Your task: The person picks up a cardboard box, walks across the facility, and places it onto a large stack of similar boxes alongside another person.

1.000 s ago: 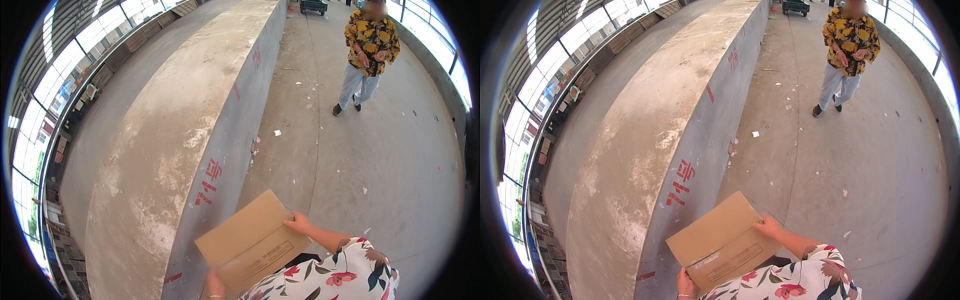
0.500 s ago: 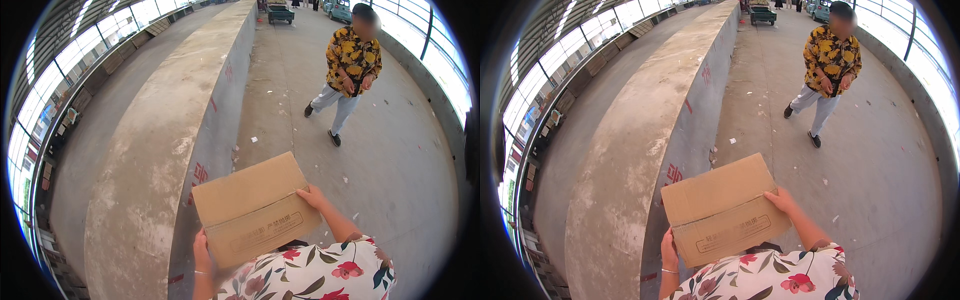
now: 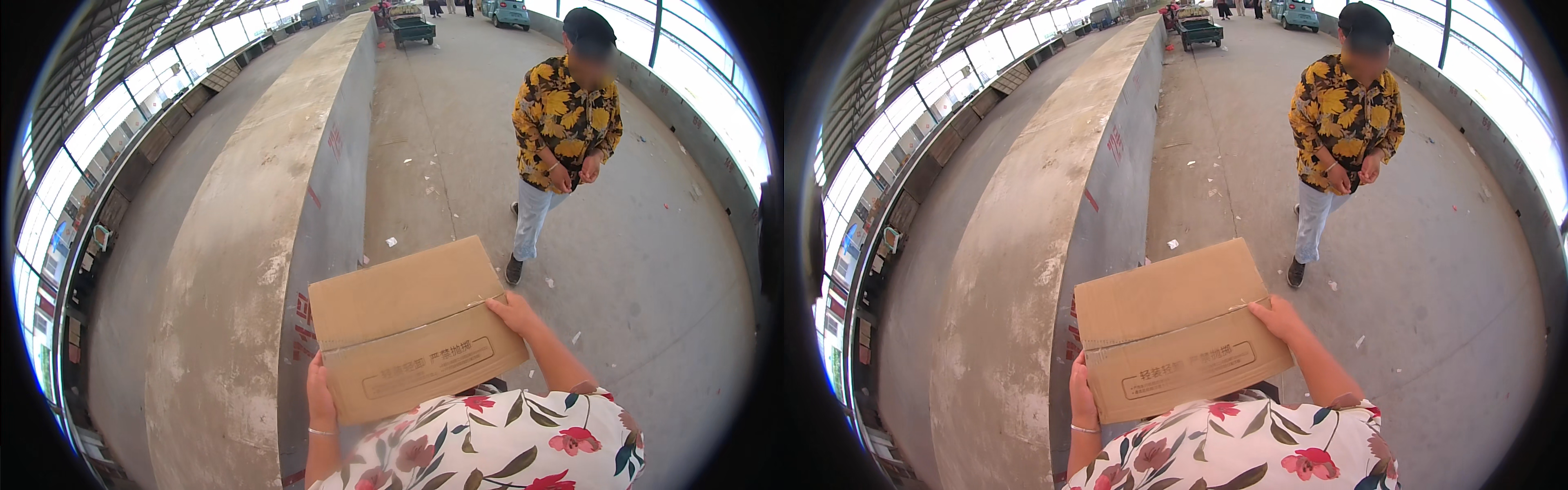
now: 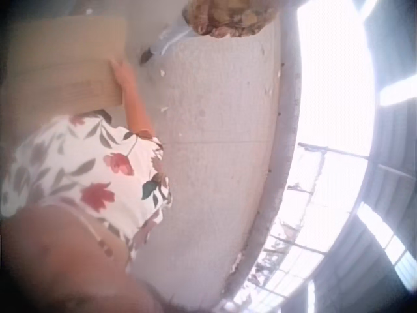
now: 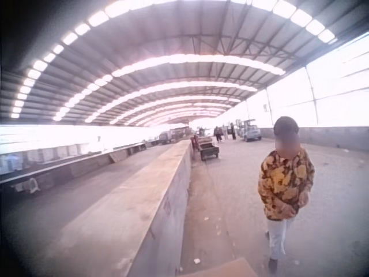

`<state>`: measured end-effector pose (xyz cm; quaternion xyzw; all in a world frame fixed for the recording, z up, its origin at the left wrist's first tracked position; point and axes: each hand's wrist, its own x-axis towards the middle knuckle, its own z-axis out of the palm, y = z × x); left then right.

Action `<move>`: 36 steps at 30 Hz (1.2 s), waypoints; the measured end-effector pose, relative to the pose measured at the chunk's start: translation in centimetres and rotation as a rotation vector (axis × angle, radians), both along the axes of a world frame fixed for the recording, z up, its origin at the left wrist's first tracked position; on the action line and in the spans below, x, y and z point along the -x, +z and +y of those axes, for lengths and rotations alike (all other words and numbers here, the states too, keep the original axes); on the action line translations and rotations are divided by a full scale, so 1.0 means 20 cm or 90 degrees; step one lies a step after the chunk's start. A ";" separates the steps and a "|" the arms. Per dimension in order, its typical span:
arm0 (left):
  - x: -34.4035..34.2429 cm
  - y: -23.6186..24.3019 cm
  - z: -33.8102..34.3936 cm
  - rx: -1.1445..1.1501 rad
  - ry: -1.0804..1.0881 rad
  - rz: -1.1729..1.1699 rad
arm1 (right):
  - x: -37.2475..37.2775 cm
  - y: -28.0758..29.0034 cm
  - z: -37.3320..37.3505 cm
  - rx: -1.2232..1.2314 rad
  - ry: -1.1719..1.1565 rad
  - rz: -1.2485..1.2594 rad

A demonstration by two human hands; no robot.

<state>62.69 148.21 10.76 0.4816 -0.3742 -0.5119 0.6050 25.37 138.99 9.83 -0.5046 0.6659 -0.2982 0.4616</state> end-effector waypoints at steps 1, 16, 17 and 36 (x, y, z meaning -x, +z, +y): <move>0.02 0.00 -0.05 -0.014 0.001 -0.006 | 0.02 -0.01 -0.05 0.009 0.006 0.019; 0.43 0.25 -0.85 -0.106 0.029 -0.062 | 0.30 0.09 -0.93 0.009 0.052 -0.002; 0.46 0.30 -0.90 -0.101 0.026 -0.056 | 0.32 0.07 -0.97 0.042 0.053 -0.020; 0.48 -0.18 -2.59 -0.016 -0.242 -0.112 | 0.60 0.01 -1.75 0.107 -0.220 -0.085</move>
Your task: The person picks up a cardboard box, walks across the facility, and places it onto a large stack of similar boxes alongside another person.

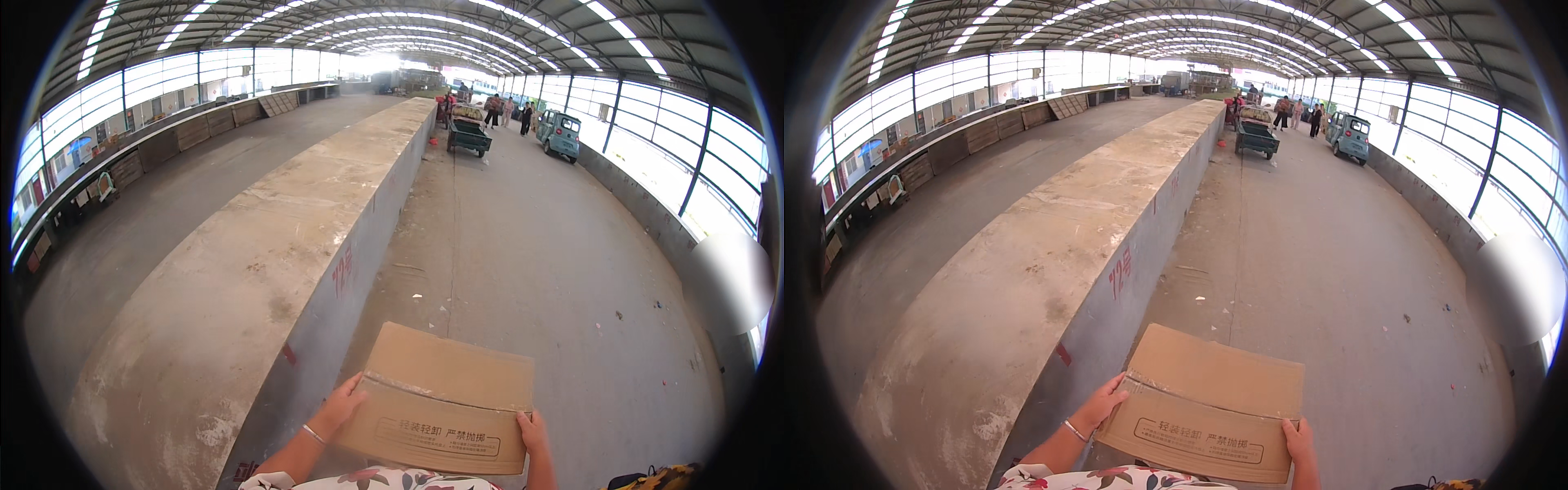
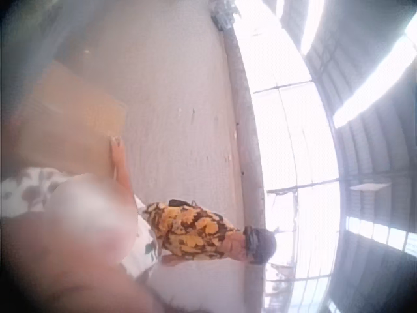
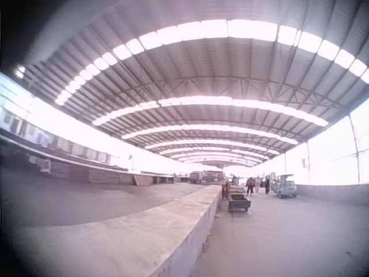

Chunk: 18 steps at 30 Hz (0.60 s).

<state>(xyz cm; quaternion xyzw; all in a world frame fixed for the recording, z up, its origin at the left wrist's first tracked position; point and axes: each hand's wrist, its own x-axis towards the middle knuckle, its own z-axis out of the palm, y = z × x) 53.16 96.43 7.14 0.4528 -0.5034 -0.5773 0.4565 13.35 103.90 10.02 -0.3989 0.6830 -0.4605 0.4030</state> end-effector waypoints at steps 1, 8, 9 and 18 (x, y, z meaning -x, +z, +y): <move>0.11 0.10 -0.05 -0.068 -0.037 0.090 | 0.04 0.01 0.03 -0.056 -0.034 0.046; 0.23 0.14 -0.56 -0.149 -0.091 0.176 | 0.05 -0.05 -0.49 -0.012 0.031 0.106; 0.32 0.11 -0.66 -0.164 -0.112 0.177 | 0.13 -0.12 -0.52 -0.027 -0.002 0.118; 0.67 -0.05 -1.37 -0.104 -0.058 -0.029 | 0.51 -0.38 -1.24 -0.011 -0.085 -0.054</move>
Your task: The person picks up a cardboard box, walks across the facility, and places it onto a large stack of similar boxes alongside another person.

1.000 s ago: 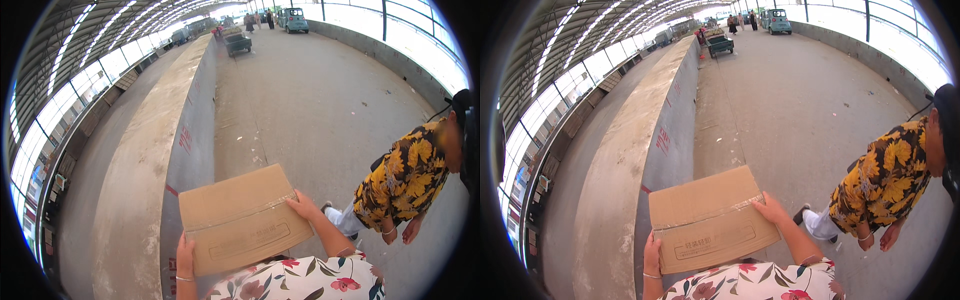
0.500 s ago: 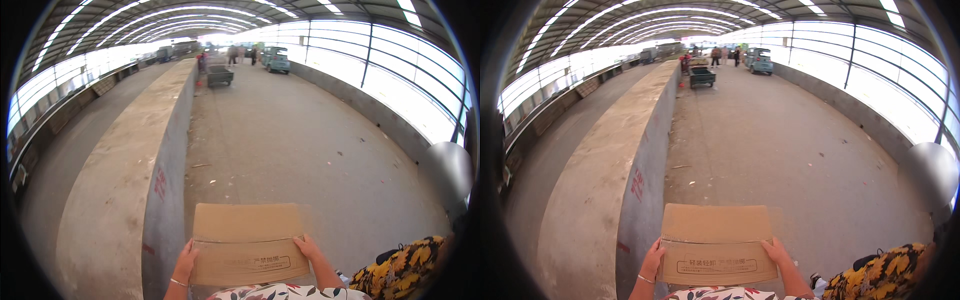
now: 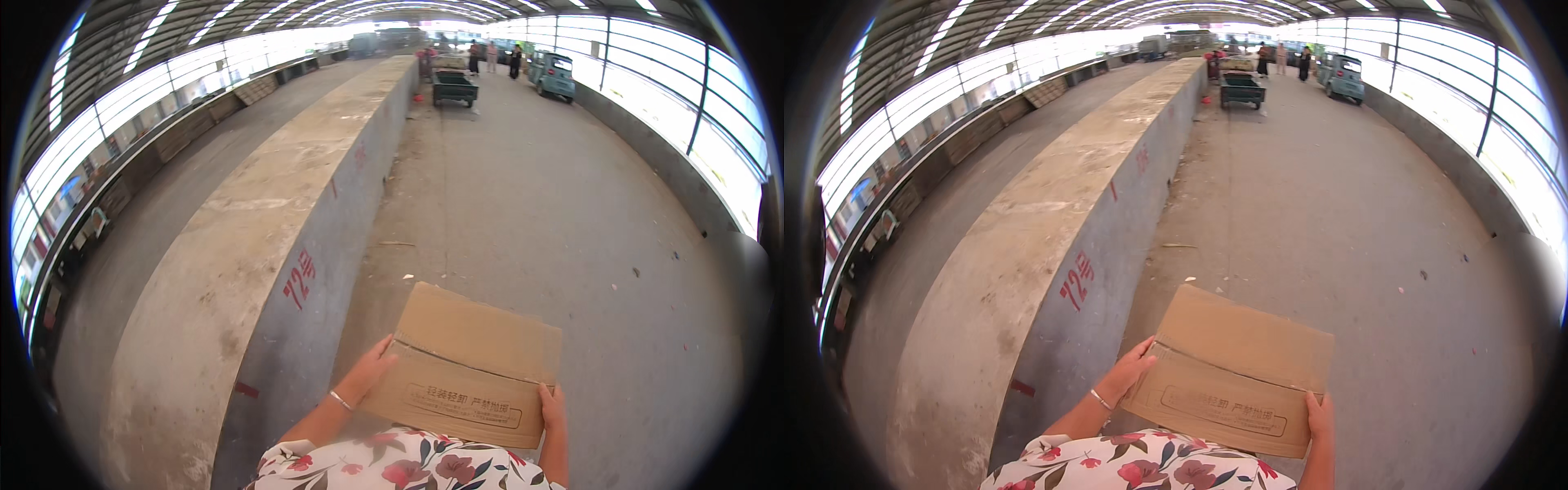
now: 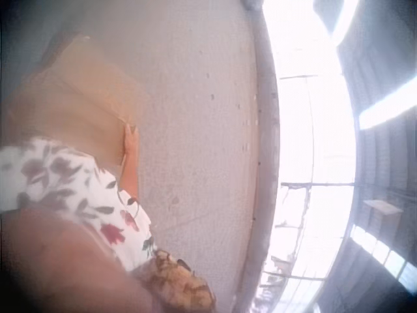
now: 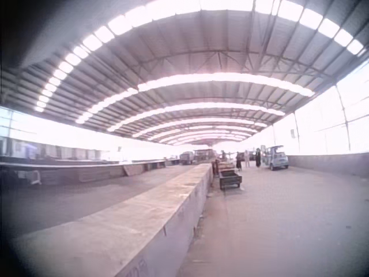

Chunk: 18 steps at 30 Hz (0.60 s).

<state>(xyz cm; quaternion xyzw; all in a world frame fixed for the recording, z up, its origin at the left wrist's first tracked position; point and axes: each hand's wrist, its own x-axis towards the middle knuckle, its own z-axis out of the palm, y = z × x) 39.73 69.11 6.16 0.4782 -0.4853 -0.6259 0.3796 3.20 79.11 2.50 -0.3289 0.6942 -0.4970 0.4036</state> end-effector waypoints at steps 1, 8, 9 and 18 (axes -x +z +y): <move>0.07 0.08 -0.06 -0.005 -0.004 0.039 | 0.09 -0.06 -0.08 0.036 0.010 -0.038; 0.15 0.03 -0.37 0.015 0.169 0.067 | 0.20 0.08 -0.84 0.036 0.188 -0.046; 0.15 0.01 -0.39 -0.022 0.198 0.095 | 0.20 0.08 -0.90 0.032 0.193 0.011; 0.42 -0.09 -1.29 -0.054 0.072 0.129 | 0.45 -0.05 -1.51 -0.038 0.080 0.068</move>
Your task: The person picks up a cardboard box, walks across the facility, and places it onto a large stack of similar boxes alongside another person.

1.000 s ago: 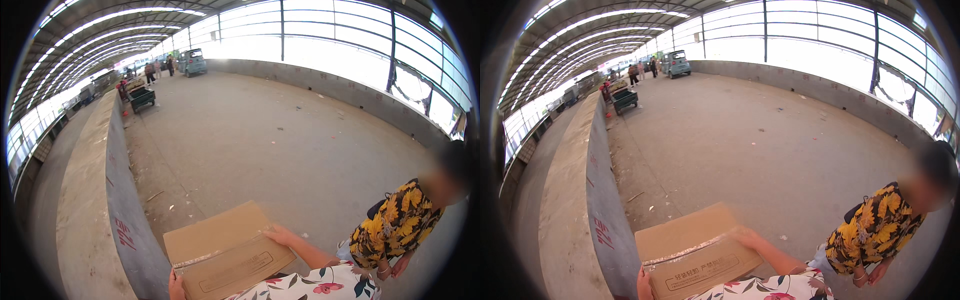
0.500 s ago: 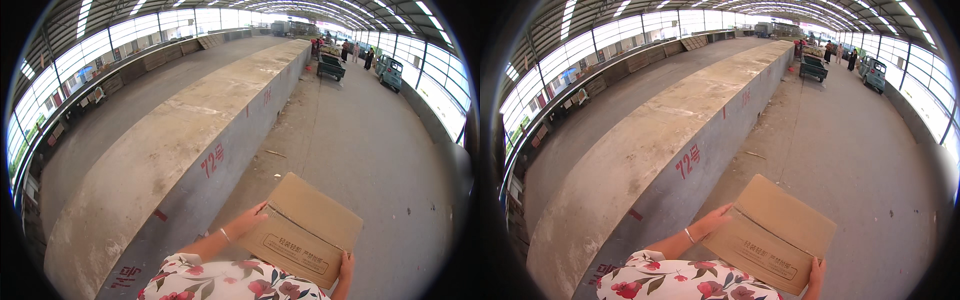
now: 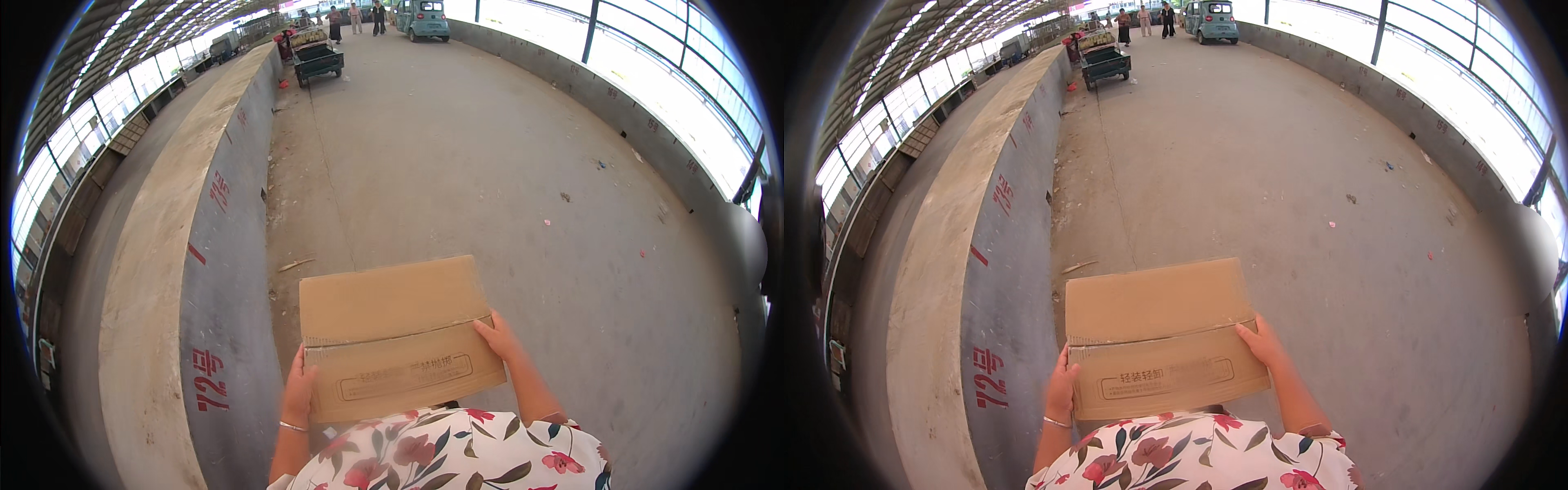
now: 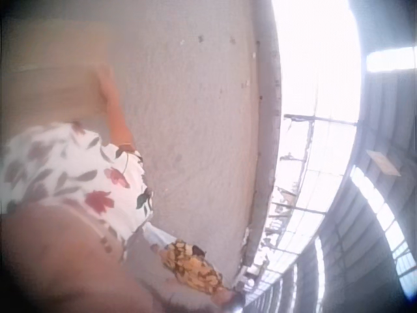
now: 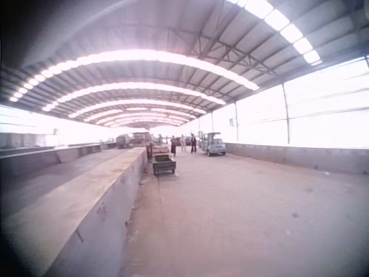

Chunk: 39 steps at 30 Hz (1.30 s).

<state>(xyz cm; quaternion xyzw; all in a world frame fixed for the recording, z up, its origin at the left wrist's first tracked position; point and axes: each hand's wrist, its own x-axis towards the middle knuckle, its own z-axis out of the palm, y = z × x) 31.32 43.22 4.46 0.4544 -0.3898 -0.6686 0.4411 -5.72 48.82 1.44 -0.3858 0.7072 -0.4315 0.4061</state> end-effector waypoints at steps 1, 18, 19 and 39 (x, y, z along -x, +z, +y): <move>0.04 0.00 -0.12 0.006 -0.019 -0.001 | 0.02 0.05 -0.05 0.017 -0.023 -0.007; 0.42 -0.07 -1.39 0.012 -0.220 0.049 | 0.27 0.03 -0.80 0.042 -0.179 -0.167; 0.45 -0.02 -1.44 -0.002 -0.203 0.065 | 0.30 0.01 -0.90 0.048 -0.172 -0.182; 0.93 0.28 -2.54 0.081 0.003 -0.049 | 0.97 0.33 -2.49 0.111 0.026 -0.001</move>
